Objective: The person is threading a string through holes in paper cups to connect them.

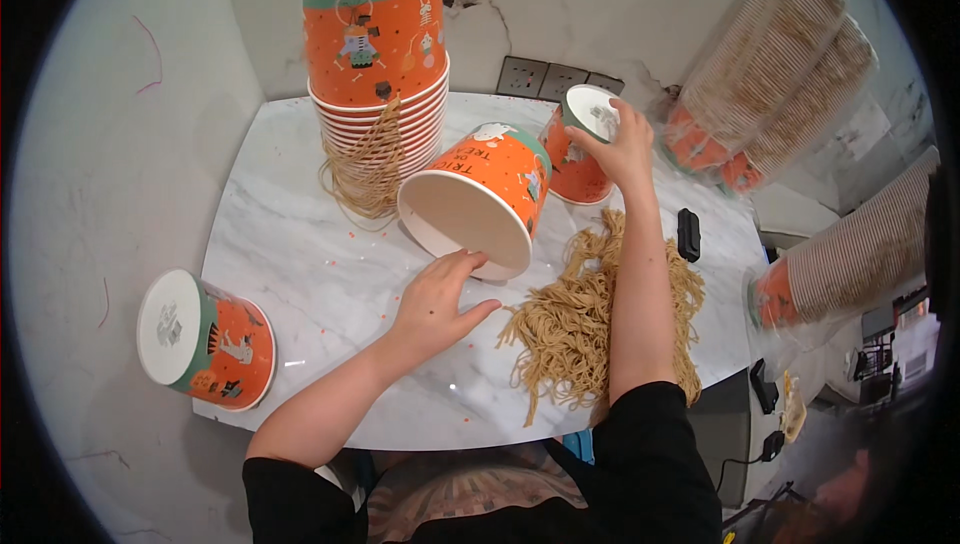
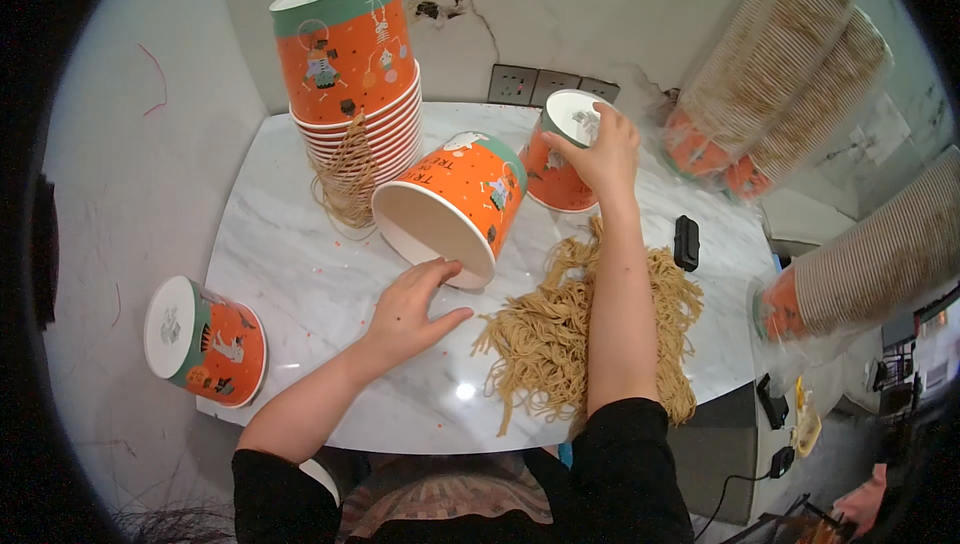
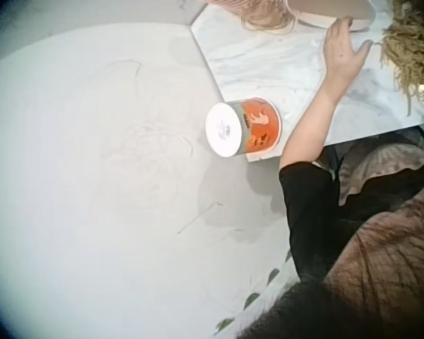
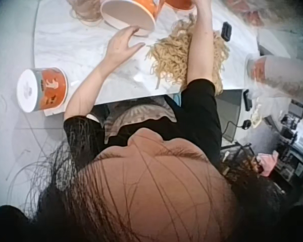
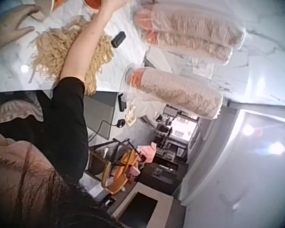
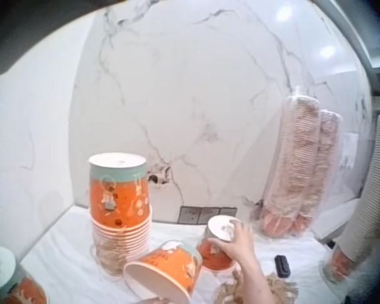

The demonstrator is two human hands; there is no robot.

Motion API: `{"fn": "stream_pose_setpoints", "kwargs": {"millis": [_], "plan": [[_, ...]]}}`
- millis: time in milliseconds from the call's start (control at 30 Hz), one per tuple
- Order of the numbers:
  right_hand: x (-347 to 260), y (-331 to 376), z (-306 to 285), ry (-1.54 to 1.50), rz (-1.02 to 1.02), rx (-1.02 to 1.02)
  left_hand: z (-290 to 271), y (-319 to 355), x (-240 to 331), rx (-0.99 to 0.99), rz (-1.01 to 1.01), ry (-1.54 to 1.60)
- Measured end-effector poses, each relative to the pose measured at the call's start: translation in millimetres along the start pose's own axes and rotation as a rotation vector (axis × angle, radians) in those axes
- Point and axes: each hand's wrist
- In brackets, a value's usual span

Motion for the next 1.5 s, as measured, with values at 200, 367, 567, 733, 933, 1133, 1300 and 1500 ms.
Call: {"fn": "stream_pose_setpoints", "kwargs": {"millis": [200, 367, 567, 733, 933, 1133, 1300, 1500], "plan": [[-12.9, 2.9, -0.8, 0.115, -0.012, -0.001, 0.5, 0.8, -4.2, 0.076, -0.038, -0.061], [-47.2, -1.1, -31.4, 0.017, -0.257, 0.200, 0.6, -2.7, -0.4, 0.140, -0.086, -0.150], [-111.0, 39.2, -73.7, -0.531, -0.063, -0.501, -5.5, -0.5, 3.2, 0.169, -0.132, -0.137], [-119.8, 88.6, -66.7, -0.390, -0.441, -0.643, 2.2, -5.2, 1.4, 0.265, -0.012, 0.066], [-80.9, 91.7, -73.2, -0.250, -0.133, -0.709, 5.7, -3.8, 5.2, 0.359, 0.079, 0.141], [-57.8, 108.0, -67.9, 0.014, -0.177, -0.895, 3.2, 0.5, 6.6, 0.500, 0.104, 0.109], [-55.8, 111.6, -60.5, 0.281, -0.123, -0.961, 1.7, 1.4, 6.8, 0.524, 0.157, 0.098], [-62.6, 103.1, -72.2, -0.076, -0.063, -0.890, 0.0, 3.6, 6.3, 0.547, 0.200, 0.085]]}}
Point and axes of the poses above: each hand's wrist, its own y-axis away from the middle knuckle, its own z-axis out of the palm, x = y × z, and after that the axes turned 13 degrees about -y, right-handed
